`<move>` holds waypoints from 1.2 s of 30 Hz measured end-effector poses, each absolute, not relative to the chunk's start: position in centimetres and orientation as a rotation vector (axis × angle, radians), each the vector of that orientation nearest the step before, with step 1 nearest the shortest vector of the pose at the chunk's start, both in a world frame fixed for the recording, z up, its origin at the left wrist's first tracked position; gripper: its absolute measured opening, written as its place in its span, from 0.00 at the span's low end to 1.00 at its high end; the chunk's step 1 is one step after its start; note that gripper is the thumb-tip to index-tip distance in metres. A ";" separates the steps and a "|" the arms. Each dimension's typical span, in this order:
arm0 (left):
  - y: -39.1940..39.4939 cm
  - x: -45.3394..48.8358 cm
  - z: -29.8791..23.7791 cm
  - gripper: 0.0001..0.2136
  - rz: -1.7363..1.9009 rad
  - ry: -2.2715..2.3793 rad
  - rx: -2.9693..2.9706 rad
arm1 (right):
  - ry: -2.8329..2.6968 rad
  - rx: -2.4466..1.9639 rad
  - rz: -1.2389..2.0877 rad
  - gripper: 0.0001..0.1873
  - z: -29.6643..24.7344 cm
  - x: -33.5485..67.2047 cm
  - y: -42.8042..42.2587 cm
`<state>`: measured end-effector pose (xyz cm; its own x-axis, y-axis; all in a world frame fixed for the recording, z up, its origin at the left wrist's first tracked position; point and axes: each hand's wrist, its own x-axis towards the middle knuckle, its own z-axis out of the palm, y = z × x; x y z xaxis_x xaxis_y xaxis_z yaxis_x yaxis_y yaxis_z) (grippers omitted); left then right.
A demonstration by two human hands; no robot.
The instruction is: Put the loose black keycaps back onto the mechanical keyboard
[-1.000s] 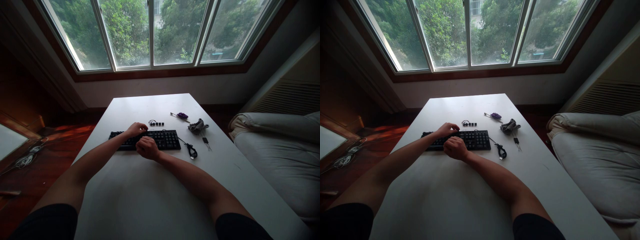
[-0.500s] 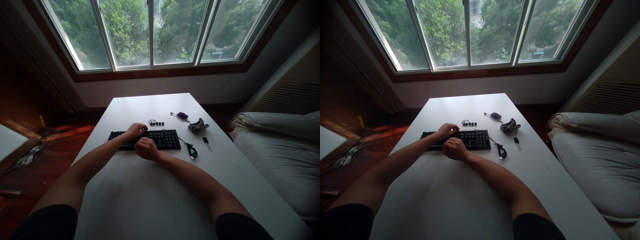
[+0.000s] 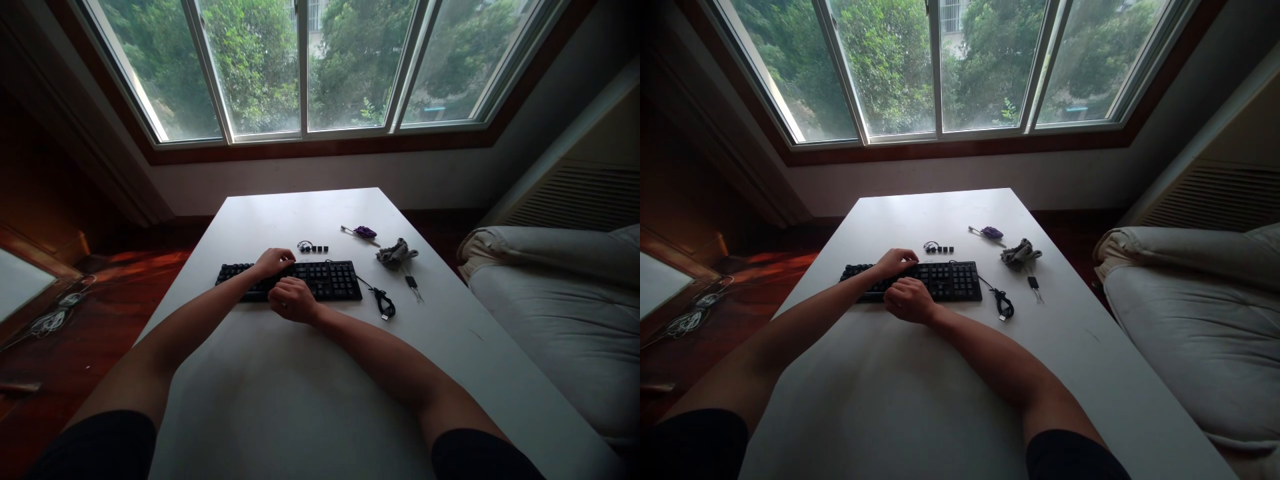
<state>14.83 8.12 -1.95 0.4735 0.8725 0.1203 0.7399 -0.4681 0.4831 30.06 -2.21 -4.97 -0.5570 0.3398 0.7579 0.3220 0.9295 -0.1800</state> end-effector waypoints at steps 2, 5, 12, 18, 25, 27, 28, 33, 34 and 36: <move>8.7 14.7 -2.6 0.11 0.518 1.337 2.273 | -2.202 -0.466 0.031 0.08 -5.0 30.1 -2.2; 9.6 14.3 -3.0 0.16 0.460 1.318 2.131 | -2.201 -0.459 0.033 0.08 -5.0 30.1 -2.1; 11.0 14.0 -3.1 0.17 0.341 1.282 1.943 | -2.209 -0.461 0.031 0.08 -5.3 30.1 -1.9; 11.4 14.1 -3.8 0.15 0.388 1.268 1.911 | -2.171 -0.514 0.086 0.09 -4.8 30.1 -1.7; 11.3 13.4 -4.5 0.16 0.391 1.243 1.994 | -2.109 -1.109 0.137 0.11 -1.9 32.9 4.5; 11.0 13.2 -4.4 0.17 0.405 1.267 2.025 | -2.176 -1.338 0.083 0.12 -1.6 33.9 7.0; 10.8 13.0 -4.4 0.17 0.404 1.278 2.047 | -2.233 -1.423 0.054 0.12 -1.5 34.2 8.1; 10.2 12.2 -4.4 0.15 0.392 1.347 2.172 | -2.546 -1.466 -0.044 0.16 -1.7 34.7 12.0; 10.2 12.1 -4.5 0.15 0.394 1.371 2.179 | -2.587 -1.448 -0.066 0.17 -1.7 34.6 12.4; 10.1 12.0 -4.6 0.16 0.395 1.404 2.178 | -2.637 -1.436 -0.108 0.17 -1.7 34.4 13.0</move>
<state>11.95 10.07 -4.60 0.4221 0.9060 -0.0323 0.7562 -0.3322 0.5638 34.43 12.99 -1.67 -0.5363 0.8299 0.1540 0.8397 0.5430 -0.0024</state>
